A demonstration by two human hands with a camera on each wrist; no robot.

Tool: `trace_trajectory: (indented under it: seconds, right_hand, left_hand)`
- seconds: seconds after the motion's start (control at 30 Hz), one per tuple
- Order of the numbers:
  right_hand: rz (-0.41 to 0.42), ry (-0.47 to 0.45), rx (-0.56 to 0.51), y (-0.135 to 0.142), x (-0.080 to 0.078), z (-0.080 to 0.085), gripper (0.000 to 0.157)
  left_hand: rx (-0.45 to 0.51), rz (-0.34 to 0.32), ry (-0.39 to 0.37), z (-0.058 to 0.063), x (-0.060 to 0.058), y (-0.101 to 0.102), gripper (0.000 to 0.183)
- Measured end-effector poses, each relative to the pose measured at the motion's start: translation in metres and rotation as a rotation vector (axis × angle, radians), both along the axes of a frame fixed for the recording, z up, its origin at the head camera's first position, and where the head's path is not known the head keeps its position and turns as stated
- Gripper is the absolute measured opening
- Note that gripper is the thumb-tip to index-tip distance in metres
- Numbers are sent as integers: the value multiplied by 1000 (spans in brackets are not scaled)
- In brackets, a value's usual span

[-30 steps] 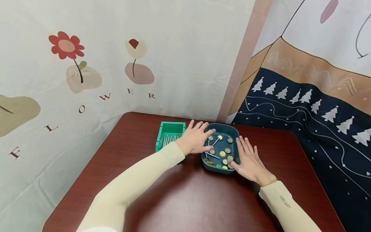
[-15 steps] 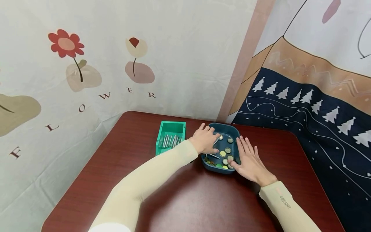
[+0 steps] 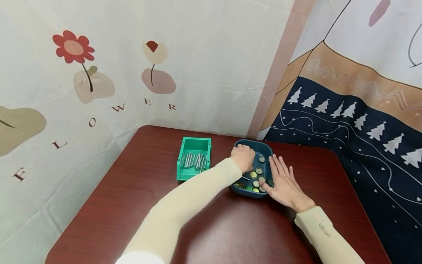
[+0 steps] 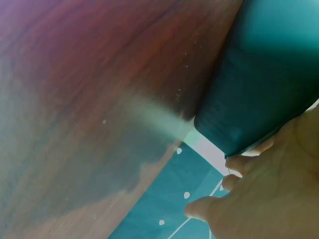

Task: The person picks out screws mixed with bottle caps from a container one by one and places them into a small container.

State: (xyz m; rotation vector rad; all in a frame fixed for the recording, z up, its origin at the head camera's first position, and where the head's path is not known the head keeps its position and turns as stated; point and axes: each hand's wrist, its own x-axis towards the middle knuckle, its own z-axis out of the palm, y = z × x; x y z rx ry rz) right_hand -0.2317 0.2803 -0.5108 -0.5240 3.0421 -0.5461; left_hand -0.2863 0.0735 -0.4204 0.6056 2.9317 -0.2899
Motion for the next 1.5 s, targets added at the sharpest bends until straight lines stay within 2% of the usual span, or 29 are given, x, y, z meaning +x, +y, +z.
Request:
trace_trajectory:
  seconds: [0.03,0.13,0.27,0.37,0.5,0.7,0.9,1.07,1.2,1.4,1.5]
  right_hand:
    - [0,4,1,0,0,0,108]
    - [5,16,-4,-1,0,-1,108]
    - [11,20,-9,-1,-1,-1,107]
    - [13,20,-3,-1,-2,-1,107]
    - [12,10,-7,-2,-2,-1,107]
    - [10,7,-10,-2,-2,0,107]
    - [12,9,-18,-4,0,0,106]
    - [7,15,-12,-4,0,1,105]
    - [9,22,-11,-4,0,1,104]
    - [7,18,-14,-4,1,2,104]
    - [5,17,-15,-4,1,2,104]
  left_hand:
    - [4,29,-4,0,-1,6,48]
    - [32,71,-9,-30,-30,20,35]
    - [57,115,-88,-71,-69,33,30]
    - [70,173,-182,-76,-77,36,36]
    - [94,234,-249,-80,-78,38,40]
    - [93,236,-242,-77,-74,38,39]
    - [88,231,-224,-81,-72,37,31]
    - [48,217,-249,-90,-80,41,36]
    - [79,223,-300,-96,-87,41,47]
    - [67,100,-324,-97,-87,28,34]
    - [84,73,-339,-96,-88,21,28]
